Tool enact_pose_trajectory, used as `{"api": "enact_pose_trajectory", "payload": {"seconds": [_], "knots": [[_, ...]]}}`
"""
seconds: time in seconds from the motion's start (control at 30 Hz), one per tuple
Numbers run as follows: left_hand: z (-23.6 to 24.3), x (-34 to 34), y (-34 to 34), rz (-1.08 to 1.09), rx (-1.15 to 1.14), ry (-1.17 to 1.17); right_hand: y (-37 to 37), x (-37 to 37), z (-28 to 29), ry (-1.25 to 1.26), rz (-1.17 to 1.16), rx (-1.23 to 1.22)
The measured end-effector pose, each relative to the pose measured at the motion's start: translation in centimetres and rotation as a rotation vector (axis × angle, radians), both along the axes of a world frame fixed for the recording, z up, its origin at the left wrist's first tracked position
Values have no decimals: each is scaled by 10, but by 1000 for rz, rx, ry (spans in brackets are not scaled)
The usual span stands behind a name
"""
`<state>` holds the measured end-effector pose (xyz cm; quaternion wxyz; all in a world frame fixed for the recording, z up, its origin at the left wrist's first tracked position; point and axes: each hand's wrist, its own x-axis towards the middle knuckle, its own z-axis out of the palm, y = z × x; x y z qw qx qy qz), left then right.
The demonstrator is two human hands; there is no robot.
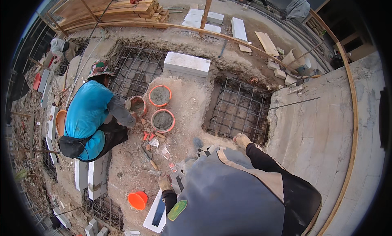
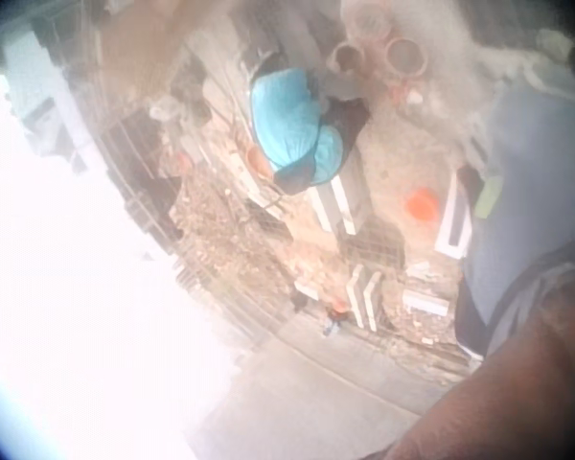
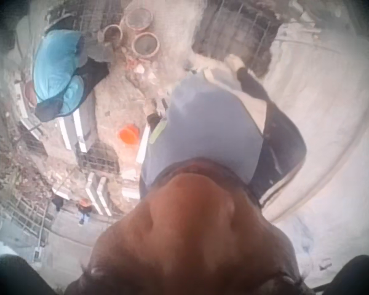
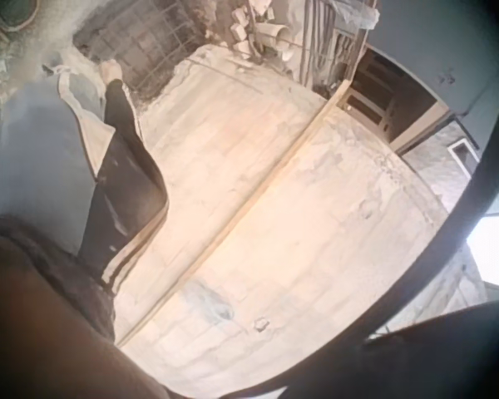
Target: The person measures and saws a lightweight masonry block at a construction site before moving buckets of mortar.
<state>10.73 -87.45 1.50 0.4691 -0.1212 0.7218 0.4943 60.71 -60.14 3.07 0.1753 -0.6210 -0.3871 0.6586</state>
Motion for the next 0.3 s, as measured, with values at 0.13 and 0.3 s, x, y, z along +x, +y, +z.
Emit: {"api": "enact_pose_trajectory", "payload": {"seconds": [0.13,0.3], "knots": [[-2,-12,70,-133,-12,-54,34,15,-1,-175,39,111],[-3,-40,52,-103,215,-568,52,-9,20,-418,87,202]]}}
